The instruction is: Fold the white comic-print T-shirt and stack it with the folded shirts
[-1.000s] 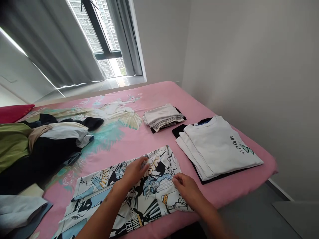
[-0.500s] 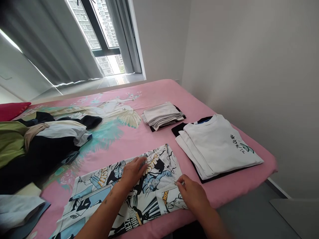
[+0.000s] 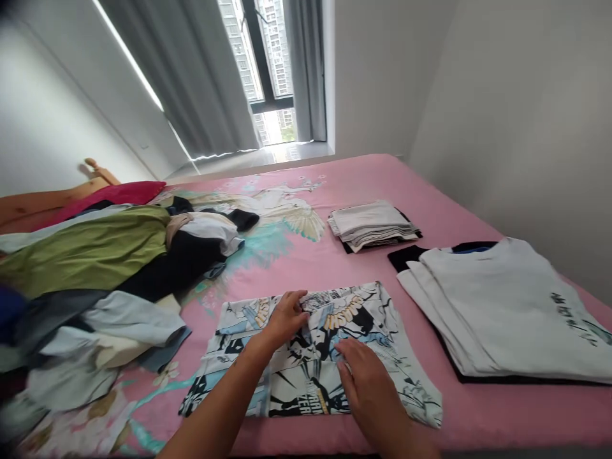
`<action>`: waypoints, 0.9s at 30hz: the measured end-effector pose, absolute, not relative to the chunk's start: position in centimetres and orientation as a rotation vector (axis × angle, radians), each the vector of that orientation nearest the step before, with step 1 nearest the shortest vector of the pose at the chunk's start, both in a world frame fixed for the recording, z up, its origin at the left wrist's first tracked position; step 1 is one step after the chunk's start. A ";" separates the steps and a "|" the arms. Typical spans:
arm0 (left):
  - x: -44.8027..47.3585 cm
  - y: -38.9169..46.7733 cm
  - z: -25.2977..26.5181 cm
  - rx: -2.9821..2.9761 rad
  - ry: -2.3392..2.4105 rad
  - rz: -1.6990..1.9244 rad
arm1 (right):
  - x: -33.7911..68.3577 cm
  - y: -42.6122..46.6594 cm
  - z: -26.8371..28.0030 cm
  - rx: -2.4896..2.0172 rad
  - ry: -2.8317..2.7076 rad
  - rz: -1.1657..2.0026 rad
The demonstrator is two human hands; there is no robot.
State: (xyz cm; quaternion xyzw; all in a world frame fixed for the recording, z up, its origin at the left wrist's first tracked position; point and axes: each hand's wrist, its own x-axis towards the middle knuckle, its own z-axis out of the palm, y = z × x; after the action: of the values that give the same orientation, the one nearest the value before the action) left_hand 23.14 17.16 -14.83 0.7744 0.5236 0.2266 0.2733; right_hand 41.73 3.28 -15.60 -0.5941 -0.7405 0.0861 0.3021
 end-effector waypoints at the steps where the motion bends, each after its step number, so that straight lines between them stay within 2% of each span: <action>1: 21.6 16.6 -14.7 2.079 1.466 0.654 | 40.6 3.4 -15.9 -1.533 -2.031 0.186; 6: 9.8 11.2 -15.5 2.052 1.846 0.824 | 34.5 3.5 -16.8 -1.355 -2.288 0.132; 11: -0.2 4.3 -18.3 2.001 2.094 0.782 | 26.7 3.9 -16.3 -1.218 -2.446 0.248; 16: -2.8 1.3 -19.2 2.078 1.993 0.720 | 18.9 6.2 -16.4 -1.330 -2.352 0.446; 20: -3.2 1.1 -19.3 2.215 2.076 0.488 | 15.3 8.5 -18.2 -1.448 -2.250 0.498; 27: -4.9 2.3 -18.6 2.450 1.786 0.072 | 14.7 9.4 -21.5 -1.483 -2.269 0.409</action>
State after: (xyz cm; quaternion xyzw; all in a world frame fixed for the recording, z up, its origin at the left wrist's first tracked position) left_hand -4.93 2.25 -18.63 0.8066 0.5880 0.0237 0.0547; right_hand 14.71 9.36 -21.49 -0.5302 -0.8112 0.1462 0.1986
